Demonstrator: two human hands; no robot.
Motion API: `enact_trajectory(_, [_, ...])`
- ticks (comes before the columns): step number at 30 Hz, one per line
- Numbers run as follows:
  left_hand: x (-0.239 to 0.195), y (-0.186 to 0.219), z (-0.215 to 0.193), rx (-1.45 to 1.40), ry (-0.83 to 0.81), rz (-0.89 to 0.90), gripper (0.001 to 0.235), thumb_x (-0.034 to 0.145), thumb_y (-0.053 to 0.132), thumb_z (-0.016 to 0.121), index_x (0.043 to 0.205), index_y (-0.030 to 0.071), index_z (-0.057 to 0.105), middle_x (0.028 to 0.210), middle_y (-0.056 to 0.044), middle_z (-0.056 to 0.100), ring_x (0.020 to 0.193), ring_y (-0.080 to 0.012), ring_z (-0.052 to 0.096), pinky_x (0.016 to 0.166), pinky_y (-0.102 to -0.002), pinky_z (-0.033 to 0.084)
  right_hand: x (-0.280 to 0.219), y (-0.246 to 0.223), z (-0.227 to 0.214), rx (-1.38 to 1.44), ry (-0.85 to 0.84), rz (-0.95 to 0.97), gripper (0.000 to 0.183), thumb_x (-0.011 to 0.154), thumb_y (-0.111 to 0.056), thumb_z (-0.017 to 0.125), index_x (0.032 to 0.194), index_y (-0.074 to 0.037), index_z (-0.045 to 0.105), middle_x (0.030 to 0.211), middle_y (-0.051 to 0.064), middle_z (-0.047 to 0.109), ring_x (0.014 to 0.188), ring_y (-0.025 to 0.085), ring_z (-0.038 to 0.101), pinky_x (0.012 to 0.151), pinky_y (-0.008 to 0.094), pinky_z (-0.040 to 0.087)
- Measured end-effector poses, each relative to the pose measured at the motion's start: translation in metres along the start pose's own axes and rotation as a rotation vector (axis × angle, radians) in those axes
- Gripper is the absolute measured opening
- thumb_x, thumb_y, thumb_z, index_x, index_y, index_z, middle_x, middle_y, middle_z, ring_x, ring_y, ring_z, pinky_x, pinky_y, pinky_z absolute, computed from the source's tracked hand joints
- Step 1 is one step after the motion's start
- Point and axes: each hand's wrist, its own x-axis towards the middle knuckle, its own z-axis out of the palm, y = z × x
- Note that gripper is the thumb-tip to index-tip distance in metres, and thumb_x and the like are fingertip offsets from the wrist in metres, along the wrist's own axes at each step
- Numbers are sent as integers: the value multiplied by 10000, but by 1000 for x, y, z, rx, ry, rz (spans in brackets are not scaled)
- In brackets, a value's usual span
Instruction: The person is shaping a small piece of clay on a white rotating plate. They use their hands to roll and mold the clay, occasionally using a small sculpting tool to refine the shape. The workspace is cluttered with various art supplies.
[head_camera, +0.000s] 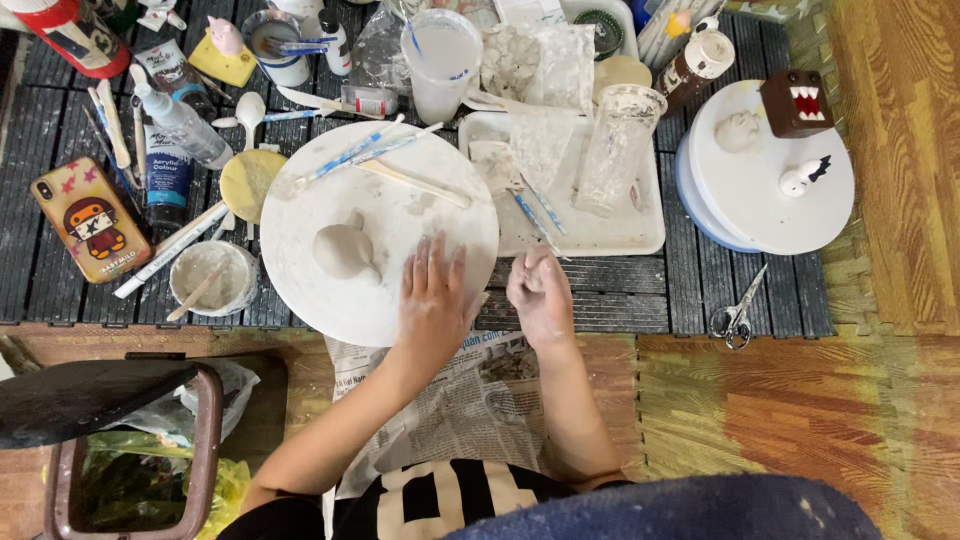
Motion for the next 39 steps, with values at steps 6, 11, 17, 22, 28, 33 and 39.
enact_trajectory(6, [-2,-7,-14,-134,45,25,681,935,388,668,1413,-51,462,1461,-316,422,1382,-508,403,1147,-596,342,2,-3,15,-174,16,59,153,1079,-229,612,1131,-108,535,970,30,542,863,133,541,695,262,430])
enact_trajectory(11, [-16,-24,-37,-348,115,-18,458,962,114,647,1375,-32,515,1446,-264,486,1374,-457,497,1150,-502,452,5,-10,29,-115,-41,124,243,1031,-333,515,1127,-112,549,988,38,576,902,169,586,743,290,491])
enact_trajectory(17, [-45,-24,-63,-260,194,-181,391,920,42,654,1290,-54,571,1354,-223,561,1248,-411,572,1032,-457,518,7,-2,34,-116,-69,164,207,1099,-293,454,1077,-108,543,886,46,530,867,186,529,754,310,452])
enact_trajectory(22, [-30,-32,-61,-42,286,-233,363,905,94,700,1253,-5,668,1278,-148,638,1132,-364,599,915,-423,543,6,11,35,-48,-23,111,329,1131,-375,418,959,-115,523,772,5,438,626,102,347,524,255,301])
enact_trajectory(28, [-17,-34,-59,12,271,-250,156,943,139,723,1084,72,731,1144,-34,681,1001,-268,604,810,-385,549,2,15,38,55,-51,142,356,1148,-437,442,957,-146,519,759,-5,425,609,89,329,513,224,278])
enact_trajectory(33, [-14,-36,-54,83,252,-205,167,889,116,720,1038,51,682,1092,-63,663,958,-277,608,767,-391,528,0,17,47,103,-5,219,273,1086,-411,447,1085,-149,523,906,16,526,788,146,489,683,266,412])
enact_trajectory(39, [-23,-47,-51,-88,307,-121,146,903,14,711,985,-3,592,1016,-116,643,903,-301,601,772,-386,517,-3,16,56,106,-39,265,205,1054,-310,521,1156,-133,507,1034,51,549,919,184,529,810,309,461])
